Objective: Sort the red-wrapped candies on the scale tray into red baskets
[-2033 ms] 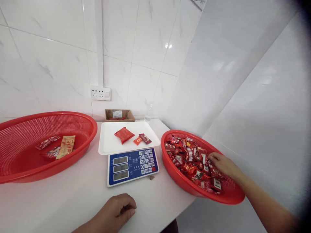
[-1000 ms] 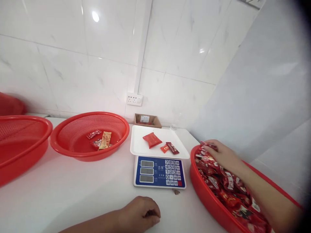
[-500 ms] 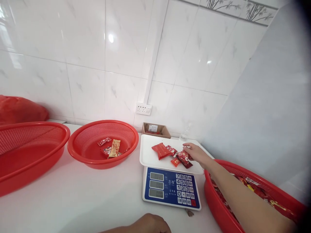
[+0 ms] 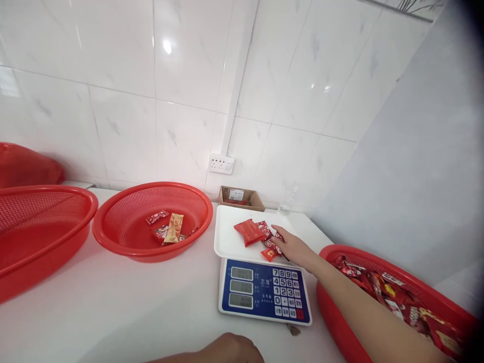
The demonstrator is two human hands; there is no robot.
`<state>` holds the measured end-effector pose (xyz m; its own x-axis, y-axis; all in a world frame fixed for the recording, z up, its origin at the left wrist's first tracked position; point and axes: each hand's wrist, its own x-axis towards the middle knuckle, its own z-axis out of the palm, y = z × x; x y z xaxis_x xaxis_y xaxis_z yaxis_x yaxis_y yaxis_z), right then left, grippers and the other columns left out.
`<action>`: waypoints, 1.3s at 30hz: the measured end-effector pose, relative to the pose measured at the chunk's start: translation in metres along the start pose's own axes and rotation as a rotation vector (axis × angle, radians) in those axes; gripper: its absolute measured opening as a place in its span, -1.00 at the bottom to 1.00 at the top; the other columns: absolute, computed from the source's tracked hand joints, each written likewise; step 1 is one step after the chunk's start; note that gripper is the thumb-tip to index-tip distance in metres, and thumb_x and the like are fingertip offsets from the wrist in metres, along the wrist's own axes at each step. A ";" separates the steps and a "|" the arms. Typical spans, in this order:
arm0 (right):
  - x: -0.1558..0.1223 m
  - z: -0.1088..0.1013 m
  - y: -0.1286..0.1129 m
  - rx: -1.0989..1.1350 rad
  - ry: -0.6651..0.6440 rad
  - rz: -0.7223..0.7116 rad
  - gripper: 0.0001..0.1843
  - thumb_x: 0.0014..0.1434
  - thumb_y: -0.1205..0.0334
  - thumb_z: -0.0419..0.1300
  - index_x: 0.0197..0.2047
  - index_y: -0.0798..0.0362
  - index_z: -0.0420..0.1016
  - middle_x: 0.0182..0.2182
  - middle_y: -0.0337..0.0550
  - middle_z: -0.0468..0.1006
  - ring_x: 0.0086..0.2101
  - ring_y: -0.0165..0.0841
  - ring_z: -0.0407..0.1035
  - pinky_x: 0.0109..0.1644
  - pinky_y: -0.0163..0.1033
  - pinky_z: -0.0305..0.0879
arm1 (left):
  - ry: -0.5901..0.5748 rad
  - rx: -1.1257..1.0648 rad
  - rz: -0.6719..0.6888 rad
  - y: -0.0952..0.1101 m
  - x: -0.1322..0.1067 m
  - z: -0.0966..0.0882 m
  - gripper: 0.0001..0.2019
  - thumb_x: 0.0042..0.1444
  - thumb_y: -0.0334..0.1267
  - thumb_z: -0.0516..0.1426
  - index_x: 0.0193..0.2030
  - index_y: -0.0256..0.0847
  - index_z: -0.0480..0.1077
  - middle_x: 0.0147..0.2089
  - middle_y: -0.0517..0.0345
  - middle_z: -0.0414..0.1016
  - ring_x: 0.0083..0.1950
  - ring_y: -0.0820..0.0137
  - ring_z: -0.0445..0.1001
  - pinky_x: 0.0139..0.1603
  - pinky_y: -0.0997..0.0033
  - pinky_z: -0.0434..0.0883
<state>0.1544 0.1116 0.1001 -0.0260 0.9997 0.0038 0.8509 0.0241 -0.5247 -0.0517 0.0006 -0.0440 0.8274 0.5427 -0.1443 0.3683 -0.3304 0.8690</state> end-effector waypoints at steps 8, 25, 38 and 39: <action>0.001 -0.002 -0.017 -0.088 -0.004 -0.049 -0.39 0.22 0.12 -0.07 0.29 0.17 -0.01 0.22 0.07 0.15 0.18 -0.16 0.06 0.20 -0.05 0.04 | 0.020 0.018 0.033 0.003 -0.003 0.001 -0.71 0.03 -0.14 0.14 -0.10 -0.10 0.49 -0.18 0.08 0.53 -0.22 0.34 0.49 -0.21 0.49 0.39; -0.113 0.097 -0.058 0.652 -0.473 -0.198 -0.75 0.04 0.16 0.18 -0.20 0.04 0.50 -0.26 -0.10 0.58 -0.20 -0.24 0.44 -0.07 -0.12 0.31 | 0.057 -0.118 0.042 0.003 -0.003 0.003 -0.78 0.04 -0.19 0.11 -0.21 -0.09 0.51 -0.26 0.18 0.52 -0.24 0.36 0.44 -0.23 0.45 0.39; -0.100 0.128 -0.046 0.828 -1.015 -0.280 -0.34 -0.09 -0.11 0.28 0.05 0.03 0.38 -0.05 0.03 0.50 -0.06 -0.19 0.38 0.02 -0.07 0.24 | 0.064 -0.039 0.090 0.027 -0.029 0.004 -0.72 0.12 -0.07 0.04 -0.13 -0.11 0.45 -0.21 0.17 0.50 -0.22 0.35 0.46 -0.22 0.40 0.39; -0.099 0.130 -0.046 0.844 -1.040 -0.289 -0.31 -0.11 -0.11 0.29 0.06 0.04 0.38 -0.04 0.04 0.49 -0.04 -0.18 0.37 0.03 -0.06 0.23 | 0.096 -0.031 0.090 0.031 -0.031 0.006 -0.70 0.14 -0.03 0.02 -0.14 -0.12 0.44 -0.19 0.15 0.49 -0.21 0.36 0.45 -0.20 0.38 0.40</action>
<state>0.0502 0.0102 0.0131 -0.8428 0.4827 -0.2379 0.1824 -0.1596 -0.9702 -0.0635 -0.0310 -0.0149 0.8118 0.5836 -0.0203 0.2794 -0.3577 0.8911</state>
